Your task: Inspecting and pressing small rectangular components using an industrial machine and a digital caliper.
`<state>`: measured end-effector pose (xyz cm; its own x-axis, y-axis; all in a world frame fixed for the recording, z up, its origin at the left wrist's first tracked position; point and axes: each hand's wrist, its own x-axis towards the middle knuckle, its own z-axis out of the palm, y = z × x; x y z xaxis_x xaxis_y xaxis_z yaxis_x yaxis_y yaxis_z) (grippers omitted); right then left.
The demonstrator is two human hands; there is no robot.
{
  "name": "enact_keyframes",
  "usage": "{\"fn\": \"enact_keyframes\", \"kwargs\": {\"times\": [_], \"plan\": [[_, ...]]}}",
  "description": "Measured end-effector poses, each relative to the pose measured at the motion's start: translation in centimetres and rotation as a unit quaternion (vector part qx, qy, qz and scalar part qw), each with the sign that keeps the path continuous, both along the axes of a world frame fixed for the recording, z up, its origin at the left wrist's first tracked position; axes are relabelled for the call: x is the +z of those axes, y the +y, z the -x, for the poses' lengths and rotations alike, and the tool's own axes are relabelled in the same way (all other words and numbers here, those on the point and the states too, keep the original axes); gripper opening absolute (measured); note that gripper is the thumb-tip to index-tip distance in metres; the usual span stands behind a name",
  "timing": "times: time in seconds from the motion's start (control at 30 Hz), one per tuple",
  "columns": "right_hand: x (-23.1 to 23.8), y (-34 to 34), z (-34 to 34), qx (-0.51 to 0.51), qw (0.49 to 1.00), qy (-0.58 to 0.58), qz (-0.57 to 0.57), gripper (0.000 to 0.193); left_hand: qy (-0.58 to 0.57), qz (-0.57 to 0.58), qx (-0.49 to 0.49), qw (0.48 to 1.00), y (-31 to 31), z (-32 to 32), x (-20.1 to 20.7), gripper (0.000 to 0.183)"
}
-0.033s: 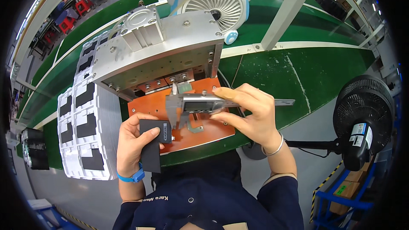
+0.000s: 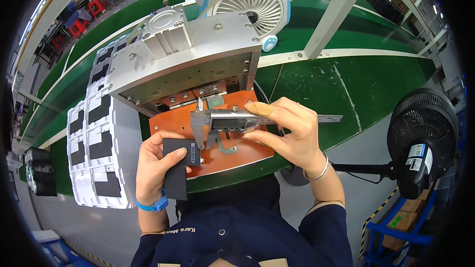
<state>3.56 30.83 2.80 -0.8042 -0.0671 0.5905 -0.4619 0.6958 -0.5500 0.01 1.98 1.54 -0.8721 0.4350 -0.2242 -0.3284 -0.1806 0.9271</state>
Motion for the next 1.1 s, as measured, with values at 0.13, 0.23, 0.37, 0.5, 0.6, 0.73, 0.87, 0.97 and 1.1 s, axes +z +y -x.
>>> {"fn": "enact_keyframes", "kwargs": {"times": [0.13, 0.23, 0.37, 0.5, 0.6, 0.73, 0.87, 0.97, 1.1], "plan": [[0.0, -0.5, 0.1, -0.002, 1.0, 0.005, -0.021, 0.051, 0.001, 0.002, 0.0, 1.0, -0.2, 0.0, -0.2, 0.023], [0.0, -0.5, 0.0, -0.004, 1.0, 0.01, -0.03, 0.05, -0.004, 0.002, 0.0, 1.0, -0.1, -0.1, 0.0, 0.023], [-0.1, -0.7, 0.2, 0.001, 1.0, 0.011, -0.022, 0.049, 0.001, 0.007, 0.0, 1.0, -0.1, -0.1, -0.1, 0.023], [-0.1, -0.8, 0.2, -0.002, 0.999, 0.018, -0.032, 0.048, 0.005, 0.004, 0.003, 1.0, -0.2, -0.1, -0.3, 0.022], [-0.2, -0.8, 0.2, 0.0, 0.998, 0.037, -0.044, 0.047, 0.005, 0.002, 0.005, 1.0, -0.2, 0.0, -0.3, 0.022], [-0.5, -0.8, 0.3, 0.005, 0.997, 0.058, -0.049, 0.046, 0.003, 0.002, 0.007, 1.0, -0.1, 0.0, -0.1, 0.021], [-0.7, -0.8, 0.3, 0.005, 0.996, 0.066, -0.051, 0.045, 0.007, 0.002, 0.009, 1.0, -0.1, 0.0, -0.2, 0.021], [-0.8, -0.8, 0.1, 0.005, 0.996, 0.073, -0.051, 0.046, 0.008, -0.001, 0.012, 1.0, -0.1, 0.0, -0.2, 0.021], [-1.0, -0.6, -0.5, 0.007, 0.997, 0.069, -0.04, 0.047, 0.003, -0.006, 0.018, 1.0, 0.0, 0.0, 0.0, 0.02]]}}
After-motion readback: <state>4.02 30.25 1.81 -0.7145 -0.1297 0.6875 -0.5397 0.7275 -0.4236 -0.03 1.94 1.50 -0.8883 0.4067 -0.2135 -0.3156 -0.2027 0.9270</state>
